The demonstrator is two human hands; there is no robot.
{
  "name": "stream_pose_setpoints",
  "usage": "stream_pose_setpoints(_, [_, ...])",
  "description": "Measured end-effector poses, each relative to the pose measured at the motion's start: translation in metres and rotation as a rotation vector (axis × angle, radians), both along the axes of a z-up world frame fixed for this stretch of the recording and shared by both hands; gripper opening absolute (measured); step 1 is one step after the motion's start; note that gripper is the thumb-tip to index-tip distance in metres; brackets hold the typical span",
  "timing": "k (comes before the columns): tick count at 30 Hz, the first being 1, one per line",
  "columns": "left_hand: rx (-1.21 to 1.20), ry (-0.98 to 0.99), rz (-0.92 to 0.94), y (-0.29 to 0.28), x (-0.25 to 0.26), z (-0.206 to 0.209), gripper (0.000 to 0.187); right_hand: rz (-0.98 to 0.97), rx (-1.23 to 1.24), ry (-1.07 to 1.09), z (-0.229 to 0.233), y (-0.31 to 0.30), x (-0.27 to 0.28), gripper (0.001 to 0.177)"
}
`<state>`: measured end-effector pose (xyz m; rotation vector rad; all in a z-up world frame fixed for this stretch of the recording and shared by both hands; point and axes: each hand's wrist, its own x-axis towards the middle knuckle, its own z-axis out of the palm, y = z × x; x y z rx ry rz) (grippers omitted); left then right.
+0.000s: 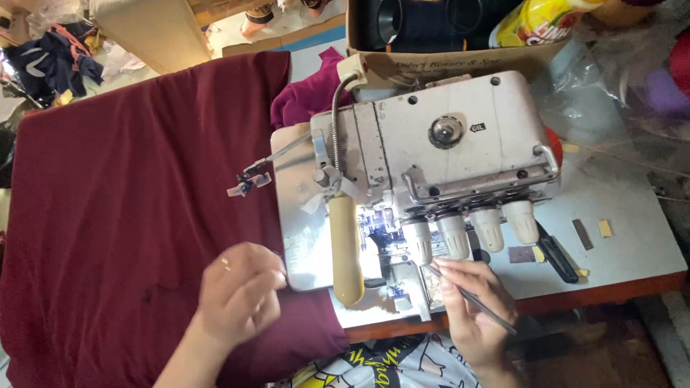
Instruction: The person threads a sewing machine using a pair of tweezers to guide the thread through the machine's tension discs and guides. They repeatedly pull the thread through the mechanism and adjust its path with the tweezers.
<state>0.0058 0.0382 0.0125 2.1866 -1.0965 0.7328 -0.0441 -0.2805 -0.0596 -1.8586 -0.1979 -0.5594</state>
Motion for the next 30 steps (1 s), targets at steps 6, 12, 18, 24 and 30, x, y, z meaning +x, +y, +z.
stream_pose_setpoints(6, [0.454, -0.415, 0.26, 0.042, 0.022, 0.014, 0.026, -0.012, -0.051, 0.018, -0.001, -0.008, -0.013, 0.009])
stream_pose_setpoints(12, [0.586, -0.369, 0.736, 0.133, 0.006, -0.004, 0.028, -0.108, 0.193, 0.133, -0.002, -0.016, -0.028, 0.011])
stream_pose_setpoints(18, [0.209, 0.238, 0.734, 0.128, -0.015, 0.007, 0.03, -0.067, -0.056, 0.202, -0.006, -0.054, -0.04, 0.018])
stream_pose_setpoints(24, [0.087, 0.031, 0.568, 0.034, -0.021, 0.026, 0.006, -0.122, -0.13, 0.237, -0.013, -0.058, -0.05, 0.018])
stream_pose_setpoints(30, [0.144, 0.187, 0.645, -0.01, -0.002, 0.002, 0.025, 0.017, -0.235, 0.26, -0.048, -0.105, -0.053, 0.021])
